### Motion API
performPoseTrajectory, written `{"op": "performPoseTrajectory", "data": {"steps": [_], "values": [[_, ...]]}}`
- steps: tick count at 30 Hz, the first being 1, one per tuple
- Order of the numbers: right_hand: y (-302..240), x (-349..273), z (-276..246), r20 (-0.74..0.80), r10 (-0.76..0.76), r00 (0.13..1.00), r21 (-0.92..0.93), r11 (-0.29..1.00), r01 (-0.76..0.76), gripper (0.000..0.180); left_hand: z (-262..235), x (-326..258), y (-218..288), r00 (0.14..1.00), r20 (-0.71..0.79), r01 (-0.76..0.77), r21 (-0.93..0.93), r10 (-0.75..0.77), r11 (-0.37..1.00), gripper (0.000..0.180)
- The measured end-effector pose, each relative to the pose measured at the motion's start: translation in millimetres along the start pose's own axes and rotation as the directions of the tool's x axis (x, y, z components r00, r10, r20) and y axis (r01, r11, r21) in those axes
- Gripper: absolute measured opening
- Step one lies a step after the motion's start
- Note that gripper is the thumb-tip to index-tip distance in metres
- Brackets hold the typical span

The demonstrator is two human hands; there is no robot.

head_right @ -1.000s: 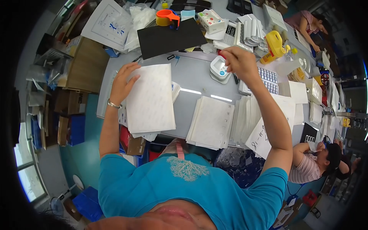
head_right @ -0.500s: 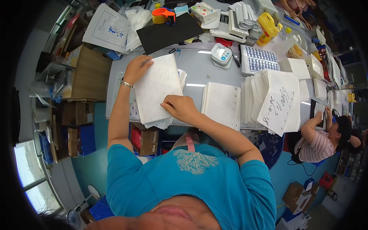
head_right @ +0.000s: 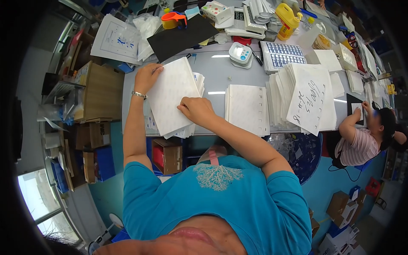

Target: Sorting and inspecting stacks of small white papers or cards at a workstation.

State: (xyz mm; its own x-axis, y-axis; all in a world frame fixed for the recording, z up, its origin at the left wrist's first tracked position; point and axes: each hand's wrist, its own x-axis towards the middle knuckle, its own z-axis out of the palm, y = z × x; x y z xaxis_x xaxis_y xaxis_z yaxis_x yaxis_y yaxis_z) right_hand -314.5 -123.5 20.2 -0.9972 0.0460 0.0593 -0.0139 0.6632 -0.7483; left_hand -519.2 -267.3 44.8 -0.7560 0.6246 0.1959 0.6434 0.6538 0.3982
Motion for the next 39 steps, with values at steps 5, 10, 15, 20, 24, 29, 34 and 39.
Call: {"op": "performPoseTrajectory", "data": {"steps": [5,10,15,20,24,29,34,39], "values": [[0.0,0.0,0.2,0.000,0.025,1.000,0.005,1.000,-0.025,0.027,2.4,0.0,0.0,1.000,-0.014,0.014,-0.001,-0.014,1.000,0.024],[3.2,1.5,3.4,-0.027,0.024,0.999,0.004,1.000,-0.024,0.027,2.1,4.4,3.5,0.999,-0.002,0.046,-0.025,-0.046,0.999,0.022],[0.7,1.6,3.7,-0.028,0.041,0.999,0.007,0.999,-0.041,0.028,2.0,7.4,3.4,0.997,0.021,0.079,-0.011,-0.078,0.997,0.022],[1.6,1.3,4.5,-0.047,0.049,0.998,-0.006,0.999,-0.049,0.028,-2.2,9.4,6.5,0.994,0.054,0.097,-0.012,-0.096,0.995,0.025],[1.2,0.6,5.5,-0.050,0.057,0.997,-0.005,0.998,-0.058,0.028,-4.1,9.5,5.6,0.992,0.065,0.113,-0.003,-0.113,0.994,0.027],[1.6,1.9,5.9,-0.067,0.069,0.995,-0.003,0.998,-0.069,0.028,-3.8,12.9,7.5,0.985,0.083,0.145,0.047,-0.148,0.988,0.028],[-2.4,2.4,4.6,-0.026,0.106,0.994,0.018,0.994,-0.106,0.028,-4.7,17.1,3.3,0.977,0.108,0.179,0.052,-0.183,0.983,0.032],[-1.2,2.7,4.1,-0.025,0.124,0.992,0.021,0.992,-0.124,0.028,-16.8,20.9,10.9,0.966,0.160,0.195,0.050,-0.201,0.979,0.033]]}}
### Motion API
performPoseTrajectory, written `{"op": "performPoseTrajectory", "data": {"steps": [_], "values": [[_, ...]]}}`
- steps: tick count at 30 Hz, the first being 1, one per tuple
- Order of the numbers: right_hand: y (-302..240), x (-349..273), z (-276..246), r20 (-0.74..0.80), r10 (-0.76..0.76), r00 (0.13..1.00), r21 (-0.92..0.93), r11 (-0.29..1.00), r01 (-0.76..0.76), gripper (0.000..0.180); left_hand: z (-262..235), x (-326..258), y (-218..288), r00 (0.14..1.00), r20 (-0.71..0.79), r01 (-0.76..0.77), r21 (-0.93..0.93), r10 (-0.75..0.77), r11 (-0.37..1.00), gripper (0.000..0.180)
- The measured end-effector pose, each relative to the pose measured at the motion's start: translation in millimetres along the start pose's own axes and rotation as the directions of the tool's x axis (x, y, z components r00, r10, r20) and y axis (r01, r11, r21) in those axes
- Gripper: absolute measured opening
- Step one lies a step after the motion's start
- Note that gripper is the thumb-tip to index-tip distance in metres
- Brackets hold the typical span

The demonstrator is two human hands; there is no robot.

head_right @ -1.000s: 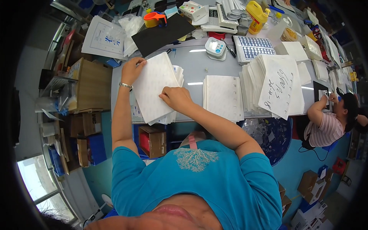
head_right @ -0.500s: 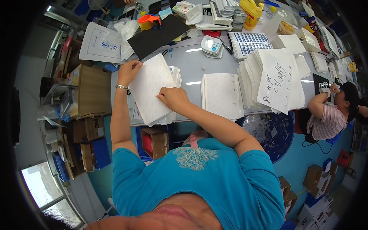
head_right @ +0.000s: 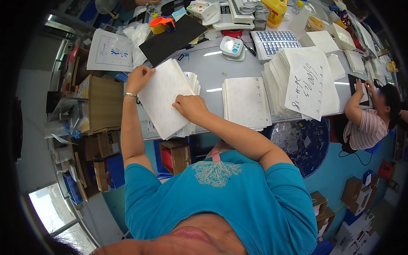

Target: Sorting and inspecting stacks of small white papers or cards at a workstation.

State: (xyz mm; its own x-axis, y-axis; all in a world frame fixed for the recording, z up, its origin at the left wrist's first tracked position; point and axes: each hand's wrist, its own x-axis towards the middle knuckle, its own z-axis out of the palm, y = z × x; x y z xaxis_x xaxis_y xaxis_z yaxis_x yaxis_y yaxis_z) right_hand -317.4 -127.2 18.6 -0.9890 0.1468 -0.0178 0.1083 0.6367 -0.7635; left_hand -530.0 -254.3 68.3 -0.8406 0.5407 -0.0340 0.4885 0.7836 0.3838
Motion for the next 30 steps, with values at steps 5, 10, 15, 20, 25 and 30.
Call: {"op": "performPoseTrajectory", "data": {"steps": [5,10,15,20,25,30], "values": [[2.4,-0.3,-0.7,-0.041,-0.046,0.998,-0.008,0.999,0.046,0.025,-21.8,-10.6,12.1,0.992,0.024,-0.122,-0.113,0.125,0.986,0.029],[12.4,-35.2,-31.3,-0.272,-0.042,0.961,0.466,0.869,0.170,0.026,-54.7,-61.5,52.1,0.920,-0.228,-0.356,-0.149,0.318,0.923,0.028],[5.6,-35.2,-75.8,-0.494,-0.148,0.856,0.417,0.824,0.383,0.059,-74.8,-107.5,103.4,0.795,-0.338,-0.537,-0.005,0.504,0.843,0.024],[-11.2,-34.2,-74.7,-0.183,-0.056,0.981,0.667,0.726,0.166,0.051,-74.8,-114.1,116.4,0.808,-0.326,-0.532,-0.044,0.491,0.846,0.026],[16.7,-73.1,-94.2,-0.207,0.097,0.973,0.840,0.527,0.126,0.040,-47.9,-124.2,122.4,0.608,-0.701,-0.536,-0.015,0.373,0.844,0.059],[39.1,-148.9,-115.7,-0.203,0.317,0.927,0.936,0.340,0.089,0.045,66.4,-185.0,123.5,0.984,0.154,0.137,-0.977,0.092,0.164,0.065]]}}
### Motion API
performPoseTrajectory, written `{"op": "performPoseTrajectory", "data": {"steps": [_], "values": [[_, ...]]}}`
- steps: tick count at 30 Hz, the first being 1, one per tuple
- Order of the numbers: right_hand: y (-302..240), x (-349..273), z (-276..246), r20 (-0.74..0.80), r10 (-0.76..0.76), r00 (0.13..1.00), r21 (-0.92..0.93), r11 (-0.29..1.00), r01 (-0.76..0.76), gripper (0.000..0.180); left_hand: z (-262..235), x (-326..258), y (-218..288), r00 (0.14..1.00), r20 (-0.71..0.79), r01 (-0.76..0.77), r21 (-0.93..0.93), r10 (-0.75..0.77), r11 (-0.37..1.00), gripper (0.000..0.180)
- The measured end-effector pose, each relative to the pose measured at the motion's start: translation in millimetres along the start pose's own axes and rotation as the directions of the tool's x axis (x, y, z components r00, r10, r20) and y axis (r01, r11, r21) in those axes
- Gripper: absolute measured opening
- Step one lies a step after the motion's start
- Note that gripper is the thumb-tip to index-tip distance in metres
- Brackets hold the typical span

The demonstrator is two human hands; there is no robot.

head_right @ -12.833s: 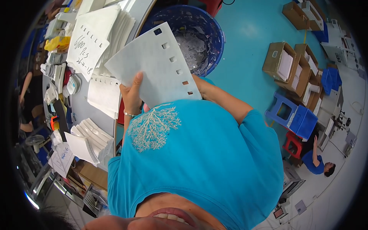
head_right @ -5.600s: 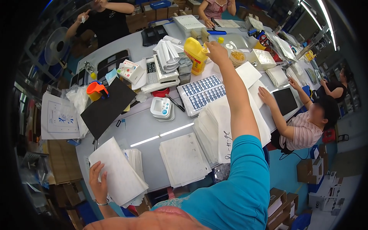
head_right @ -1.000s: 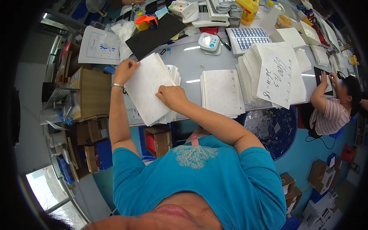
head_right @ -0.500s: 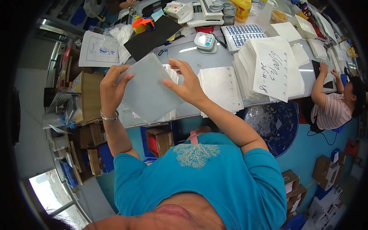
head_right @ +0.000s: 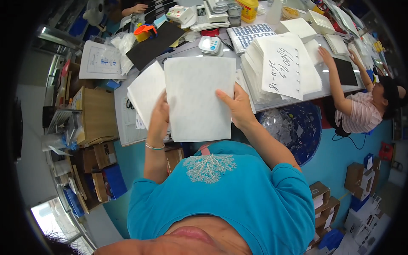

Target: Sorting and inspecting stacks of small white papers or cards at a workstation.

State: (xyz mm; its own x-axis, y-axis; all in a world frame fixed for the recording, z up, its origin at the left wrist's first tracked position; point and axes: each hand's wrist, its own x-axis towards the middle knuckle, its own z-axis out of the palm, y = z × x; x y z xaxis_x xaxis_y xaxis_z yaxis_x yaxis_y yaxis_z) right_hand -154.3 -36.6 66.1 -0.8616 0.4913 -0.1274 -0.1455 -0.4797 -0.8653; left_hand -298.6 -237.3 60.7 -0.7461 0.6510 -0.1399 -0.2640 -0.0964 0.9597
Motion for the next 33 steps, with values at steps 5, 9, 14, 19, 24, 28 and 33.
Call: {"op": "performPoseTrajectory", "data": {"steps": [5,9,14,19,24,28,33], "values": [[-18.0,-40.7,-69.8,-0.166,-0.076,0.983,-0.140,0.989,0.052,0.065,75.3,-30.9,-56.6,0.900,0.315,0.302,0.049,-0.302,0.952,0.056],[-56.8,-67.2,-127.7,-0.336,-0.340,0.878,-0.601,0.795,0.078,0.053,122.3,-37.3,-75.8,0.772,0.464,0.389,0.198,-0.435,0.900,0.055],[-64.6,-125.0,-188.7,-0.231,-0.353,0.907,-0.747,0.661,0.067,0.027,186.0,-35.4,-90.8,0.673,0.563,0.466,0.181,-0.480,0.866,0.057],[-77.4,-186.3,-217.2,-0.308,-0.606,0.733,-0.837,0.539,0.095,0.033,254.1,-44.7,-98.0,0.616,0.652,0.337,0.291,-0.443,0.896,0.057],[-79.0,-247.1,-216.0,-0.414,-0.787,0.458,-0.886,0.464,-0.003,0.036,289.9,-57.6,-97.8,0.545,0.723,0.292,0.310,-0.424,0.905,0.053],[-93.7,-262.8,-232.1,-0.140,-0.881,0.453,-0.987,0.089,-0.133,0.031,312.3,-66.1,-101.1,0.526,0.738,0.245,0.345,-0.423,0.906,0.049],[-90.8,-266.9,-233.6,-0.140,-0.872,0.470,-0.988,0.088,-0.130,0.025,320.8,-69.2,-108.2,0.482,0.756,0.224,0.382,-0.443,0.897,0.051]]}}
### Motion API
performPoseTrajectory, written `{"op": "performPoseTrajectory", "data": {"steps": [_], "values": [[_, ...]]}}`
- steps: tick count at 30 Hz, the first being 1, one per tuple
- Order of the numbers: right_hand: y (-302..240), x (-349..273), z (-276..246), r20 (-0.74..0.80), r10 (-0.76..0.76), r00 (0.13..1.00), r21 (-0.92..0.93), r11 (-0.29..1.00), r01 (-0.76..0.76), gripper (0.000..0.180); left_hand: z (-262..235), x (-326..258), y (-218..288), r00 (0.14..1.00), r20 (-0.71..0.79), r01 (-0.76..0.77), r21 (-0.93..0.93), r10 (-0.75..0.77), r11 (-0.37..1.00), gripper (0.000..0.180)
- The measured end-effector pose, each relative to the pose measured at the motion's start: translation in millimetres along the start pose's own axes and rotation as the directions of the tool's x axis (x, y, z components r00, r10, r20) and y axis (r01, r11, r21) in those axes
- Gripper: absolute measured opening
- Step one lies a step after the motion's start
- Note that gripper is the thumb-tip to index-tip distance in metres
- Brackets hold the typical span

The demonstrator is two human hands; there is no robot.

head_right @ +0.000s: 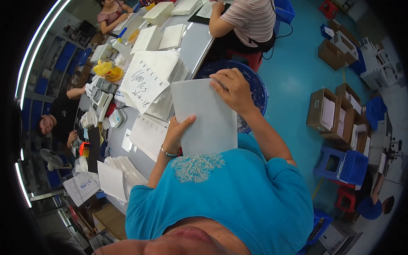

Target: Sorting and inspecting stacks of small white papers or cards at a workstation.

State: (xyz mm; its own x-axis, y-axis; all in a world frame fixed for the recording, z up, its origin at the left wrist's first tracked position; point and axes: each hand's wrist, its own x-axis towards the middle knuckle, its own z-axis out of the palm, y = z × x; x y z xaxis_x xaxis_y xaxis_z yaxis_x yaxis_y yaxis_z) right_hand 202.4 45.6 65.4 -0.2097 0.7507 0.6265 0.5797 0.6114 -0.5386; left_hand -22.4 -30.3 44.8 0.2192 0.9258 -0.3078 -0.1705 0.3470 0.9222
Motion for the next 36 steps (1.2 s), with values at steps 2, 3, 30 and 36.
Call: {"op": "performPoseTrajectory", "data": {"steps": [2,3,30,36], "values": [[1.6,-0.9,4.0,-0.042,-0.042,0.998,-0.007,0.999,0.042,0.023,0.8,1.6,-4.6,1.000,-0.010,-0.005,-0.093,0.004,0.996,0.055],[2.0,-1.3,6.9,-0.060,-0.062,0.996,-0.016,0.998,0.061,0.022,-0.8,1.8,-6.8,1.000,-0.023,-0.004,-0.100,0.001,0.995,0.055],[-35.2,34.5,38.1,0.186,-0.060,0.981,0.461,0.887,-0.033,0.023,-51.0,-25.6,-49.4,0.986,-0.149,-0.003,-0.474,-0.077,0.880,0.061],[-49.1,31.1,55.3,0.670,0.153,0.726,0.723,0.084,-0.685,0.054,-60.4,-46.6,-41.5,0.975,-0.209,-0.091,-0.099,0.068,0.991,0.038]]}}
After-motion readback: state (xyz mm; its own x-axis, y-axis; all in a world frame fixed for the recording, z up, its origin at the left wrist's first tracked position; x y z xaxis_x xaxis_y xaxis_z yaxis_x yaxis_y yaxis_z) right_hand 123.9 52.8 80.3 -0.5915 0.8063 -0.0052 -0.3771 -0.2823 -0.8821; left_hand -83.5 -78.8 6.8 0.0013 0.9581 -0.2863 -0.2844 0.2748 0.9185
